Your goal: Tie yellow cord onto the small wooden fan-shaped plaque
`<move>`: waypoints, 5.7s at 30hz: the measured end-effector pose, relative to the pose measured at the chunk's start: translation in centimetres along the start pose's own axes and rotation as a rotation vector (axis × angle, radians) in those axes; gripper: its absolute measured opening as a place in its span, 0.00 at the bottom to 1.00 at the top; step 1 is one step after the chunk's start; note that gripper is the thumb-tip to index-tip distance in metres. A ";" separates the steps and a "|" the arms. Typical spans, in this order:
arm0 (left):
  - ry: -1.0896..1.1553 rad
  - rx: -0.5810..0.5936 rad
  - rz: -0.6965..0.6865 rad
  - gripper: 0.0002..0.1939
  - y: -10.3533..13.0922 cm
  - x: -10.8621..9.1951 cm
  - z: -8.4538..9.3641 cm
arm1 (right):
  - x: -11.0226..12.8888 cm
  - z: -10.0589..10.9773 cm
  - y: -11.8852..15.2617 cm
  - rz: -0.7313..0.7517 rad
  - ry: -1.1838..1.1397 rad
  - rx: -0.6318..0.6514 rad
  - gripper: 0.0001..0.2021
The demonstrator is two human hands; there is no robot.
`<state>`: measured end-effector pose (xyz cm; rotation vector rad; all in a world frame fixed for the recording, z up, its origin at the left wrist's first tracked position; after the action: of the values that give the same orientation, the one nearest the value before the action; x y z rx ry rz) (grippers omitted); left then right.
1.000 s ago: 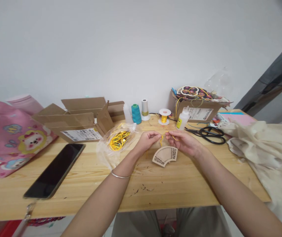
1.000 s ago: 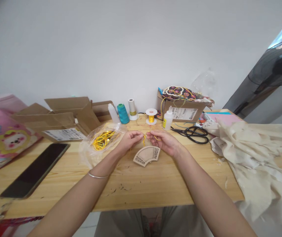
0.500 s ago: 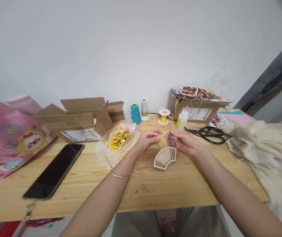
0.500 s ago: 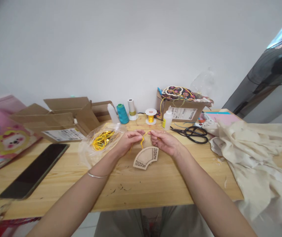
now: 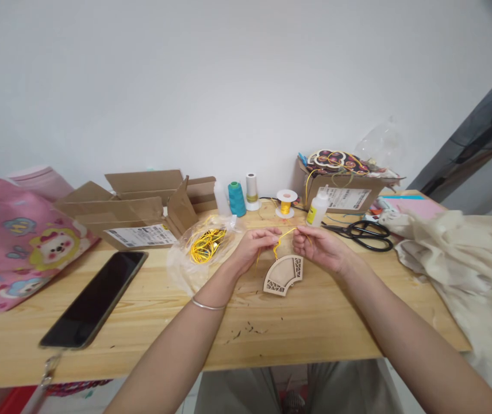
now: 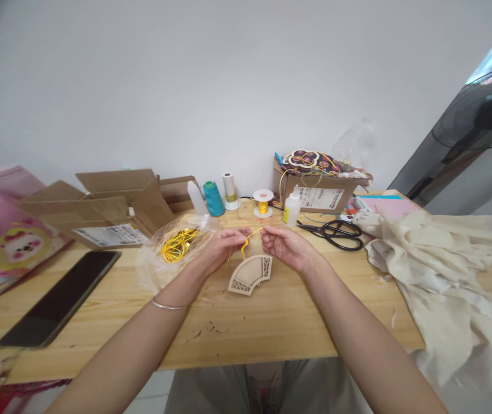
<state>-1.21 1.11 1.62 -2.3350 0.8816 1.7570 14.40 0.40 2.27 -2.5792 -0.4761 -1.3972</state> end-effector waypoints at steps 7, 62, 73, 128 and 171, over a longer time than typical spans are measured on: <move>-0.069 -0.032 0.009 0.07 -0.4 0.5 0.4 | 0.0 0.0 0.2 -0.005 -0.028 -0.020 0.04; -0.249 -0.255 -0.018 0.14 -0.4 0.5 -0.3 | -0.6 0.2 -0.4 0.117 0.039 -0.128 0.06; -0.187 -0.219 0.031 0.11 -0.5 0.6 -0.3 | -1.5 -1.4 -0.2 0.354 0.698 -0.045 0.09; -0.280 -0.184 -0.176 0.12 -0.6 0.3 -0.2 | -1.8 -0.2 -1.0 0.459 0.987 -0.180 0.05; -0.241 -0.226 -0.207 0.12 -0.4 0.1 0.2 | -0.5 -1.6 -0.2 0.721 1.325 -0.012 0.08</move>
<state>-1.19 1.53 1.33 -2.1774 0.4095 2.0789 12.77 0.01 2.75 -1.0620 0.5829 -2.2080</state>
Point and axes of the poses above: each hand's wrist, its own y-axis away from the middle knuckle, its own z-axis out of the back of the hand, x = y × z, the point moved 2 cm from there along -y, towards the middle knuckle, and after that the axes turned 15 degrees about z, right-handed, at the moved point
